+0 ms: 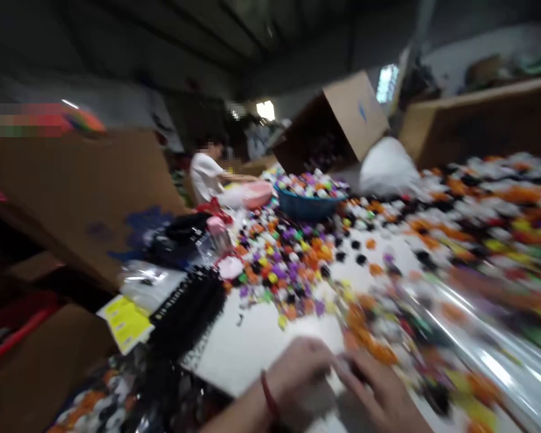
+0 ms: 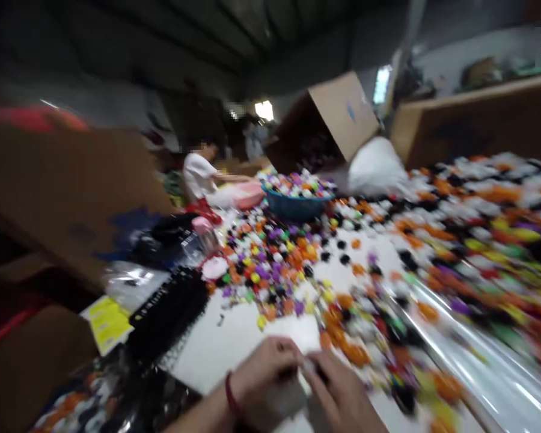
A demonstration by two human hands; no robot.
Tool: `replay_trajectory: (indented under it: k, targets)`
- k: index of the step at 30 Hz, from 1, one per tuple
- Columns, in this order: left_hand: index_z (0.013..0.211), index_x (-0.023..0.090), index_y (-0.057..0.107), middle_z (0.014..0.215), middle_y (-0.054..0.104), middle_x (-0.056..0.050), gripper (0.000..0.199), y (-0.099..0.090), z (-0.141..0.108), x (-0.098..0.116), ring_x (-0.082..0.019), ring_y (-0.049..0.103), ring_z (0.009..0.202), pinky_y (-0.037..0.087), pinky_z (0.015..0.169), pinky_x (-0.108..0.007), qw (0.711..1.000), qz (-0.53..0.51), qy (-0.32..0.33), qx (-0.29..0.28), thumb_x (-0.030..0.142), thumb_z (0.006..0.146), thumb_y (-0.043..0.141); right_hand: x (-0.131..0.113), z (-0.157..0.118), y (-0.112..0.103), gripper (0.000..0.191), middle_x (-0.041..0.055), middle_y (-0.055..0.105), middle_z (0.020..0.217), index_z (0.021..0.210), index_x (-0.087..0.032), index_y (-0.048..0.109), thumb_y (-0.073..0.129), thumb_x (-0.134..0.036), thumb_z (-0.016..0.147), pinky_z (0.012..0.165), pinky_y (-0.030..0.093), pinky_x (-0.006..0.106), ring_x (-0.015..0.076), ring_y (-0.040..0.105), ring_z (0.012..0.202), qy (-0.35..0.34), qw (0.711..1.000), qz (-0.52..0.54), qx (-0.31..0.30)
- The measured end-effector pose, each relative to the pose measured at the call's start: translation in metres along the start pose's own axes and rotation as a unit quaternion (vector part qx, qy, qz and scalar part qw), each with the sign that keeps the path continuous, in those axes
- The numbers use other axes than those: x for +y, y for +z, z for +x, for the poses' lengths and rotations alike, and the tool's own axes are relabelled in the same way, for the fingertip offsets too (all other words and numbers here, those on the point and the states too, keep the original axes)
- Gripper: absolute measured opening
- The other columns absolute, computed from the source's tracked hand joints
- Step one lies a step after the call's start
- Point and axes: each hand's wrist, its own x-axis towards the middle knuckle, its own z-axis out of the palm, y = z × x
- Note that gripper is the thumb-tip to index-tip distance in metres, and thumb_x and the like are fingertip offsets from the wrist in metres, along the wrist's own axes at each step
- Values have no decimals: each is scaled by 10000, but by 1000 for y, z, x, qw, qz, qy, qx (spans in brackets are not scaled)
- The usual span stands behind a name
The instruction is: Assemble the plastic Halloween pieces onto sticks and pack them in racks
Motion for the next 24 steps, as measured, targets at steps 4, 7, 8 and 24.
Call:
replay_trajectory:
  k: [4,7,8,24]
  targets:
    - [785,181,555,535,537,26,539,13,-6,15,-98,500,433,315,420,-204,996,-86,8,33,712,843,483,0,3,-10,225,33,682,770,912,-222,703,564,-399,935,651,501,299,184,635,709,55,994,91,-22]
    - [786,194,505,575,570,20,568,12,-6,29,-122,559,436,372,410,-214,991,-126,14,41,756,842,440,-10,8,-14,200,25,684,781,866,-211,720,578,-332,939,686,483,284,163,624,722,50,991,119,-19]
    - [774,194,505,556,572,16,574,13,-7,31,-126,560,429,371,405,-214,992,-120,12,42,759,844,432,-13,8,-15,202,26,686,789,849,-209,723,579,-316,940,705,483,287,162,625,735,48,991,122,-20]
    - [704,200,537,476,495,30,643,21,-4,17,-113,464,344,339,341,-217,997,-49,-2,54,796,848,342,-12,2,-17,139,29,679,850,902,-206,708,591,-273,939,746,485,296,166,633,798,55,991,108,-47]
